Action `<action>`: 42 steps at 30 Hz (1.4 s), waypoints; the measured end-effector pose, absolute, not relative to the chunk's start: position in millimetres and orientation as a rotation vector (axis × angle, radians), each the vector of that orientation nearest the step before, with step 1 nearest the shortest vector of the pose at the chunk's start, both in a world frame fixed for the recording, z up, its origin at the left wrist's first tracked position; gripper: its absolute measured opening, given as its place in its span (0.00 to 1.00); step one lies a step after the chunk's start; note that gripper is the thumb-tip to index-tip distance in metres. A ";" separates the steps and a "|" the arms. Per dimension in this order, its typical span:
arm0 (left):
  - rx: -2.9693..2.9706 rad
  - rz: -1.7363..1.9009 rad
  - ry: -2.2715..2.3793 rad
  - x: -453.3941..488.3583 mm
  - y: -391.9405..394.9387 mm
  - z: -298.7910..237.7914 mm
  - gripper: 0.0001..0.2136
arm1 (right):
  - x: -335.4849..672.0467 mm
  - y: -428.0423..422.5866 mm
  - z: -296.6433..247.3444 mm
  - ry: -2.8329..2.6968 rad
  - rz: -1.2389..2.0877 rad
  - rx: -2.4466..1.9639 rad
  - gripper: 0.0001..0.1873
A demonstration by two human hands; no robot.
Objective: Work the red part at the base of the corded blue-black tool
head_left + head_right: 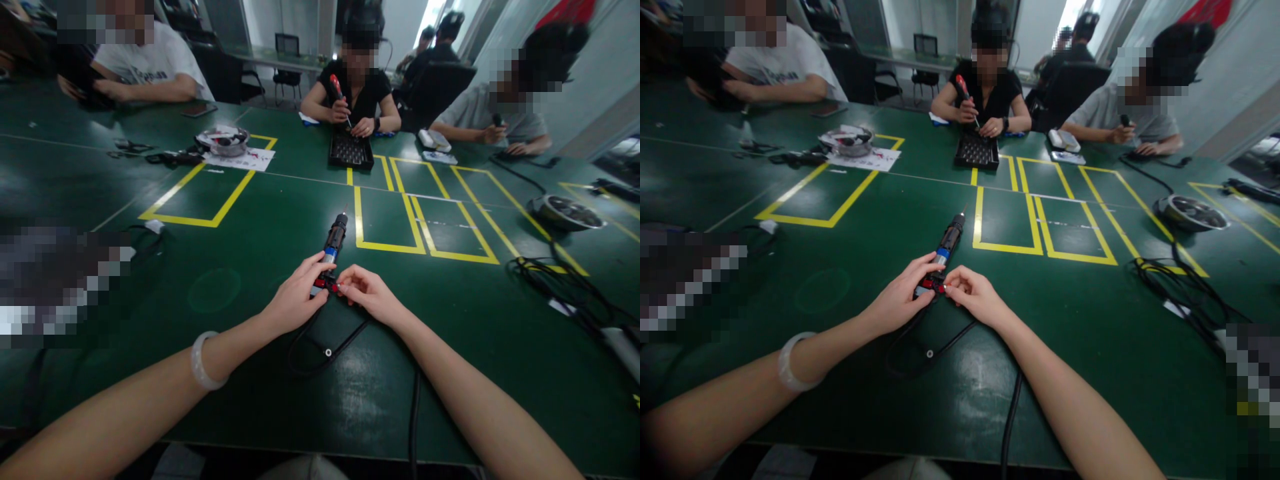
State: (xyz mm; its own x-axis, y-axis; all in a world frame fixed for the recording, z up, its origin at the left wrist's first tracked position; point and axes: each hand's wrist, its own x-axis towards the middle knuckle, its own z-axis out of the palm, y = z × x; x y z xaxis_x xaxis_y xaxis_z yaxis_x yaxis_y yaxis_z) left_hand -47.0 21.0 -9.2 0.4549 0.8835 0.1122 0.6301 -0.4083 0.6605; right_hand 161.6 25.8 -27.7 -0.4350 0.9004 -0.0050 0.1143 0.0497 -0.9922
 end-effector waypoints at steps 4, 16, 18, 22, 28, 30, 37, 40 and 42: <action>2.163 0.621 1.250 -46.5 21.1 -9.6 0.23 | 163.5 25.8 -30.5 -1.700 1.413 -1.014 0.12; 2.171 0.603 1.258 -46.8 20.0 -9.8 0.21 | 162.1 23.6 -31.9 -1.816 1.301 -1.056 0.09; 2.172 0.604 1.258 -46.6 20.0 -9.6 0.21 | 162.0 22.9 -30.7 -1.851 1.263 -1.057 0.07; 2.167 0.602 1.262 -46.3 20.3 -8.5 0.22 | 162.3 21.7 -27.0 -1.896 1.176 -1.071 0.07; 2.167 0.610 1.233 -46.9 20.8 -9.2 0.24 | 165.2 21.4 -24.2 -2.035 0.993 -1.153 0.09; 2.177 0.616 1.222 -47.0 21.1 -10.1 0.24 | 166.0 21.5 -25.2 -2.097 0.915 -1.185 0.10; 2.183 0.602 1.238 -46.7 21.6 -11.2 0.22 | 166.5 21.1 -27.6 -2.203 0.809 -1.230 0.10; 2.189 0.604 1.233 -46.4 21.8 -10.8 0.22 | 166.5 20.9 -27.4 -2.223 0.787 -1.222 0.10; 2.187 0.600 1.232 -46.2 21.9 -10.4 0.22 | 166.4 20.7 -27.3 -2.239 0.758 -1.214 0.09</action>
State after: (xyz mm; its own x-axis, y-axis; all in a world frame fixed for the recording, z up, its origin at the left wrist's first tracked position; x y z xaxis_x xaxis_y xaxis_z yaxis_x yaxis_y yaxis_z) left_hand -46.2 21.9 -10.4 0.4794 0.8706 0.1104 0.6234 -0.4264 0.6554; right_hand 166.4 20.7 -27.3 -0.4917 0.8583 0.1466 0.5928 0.4533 -0.6657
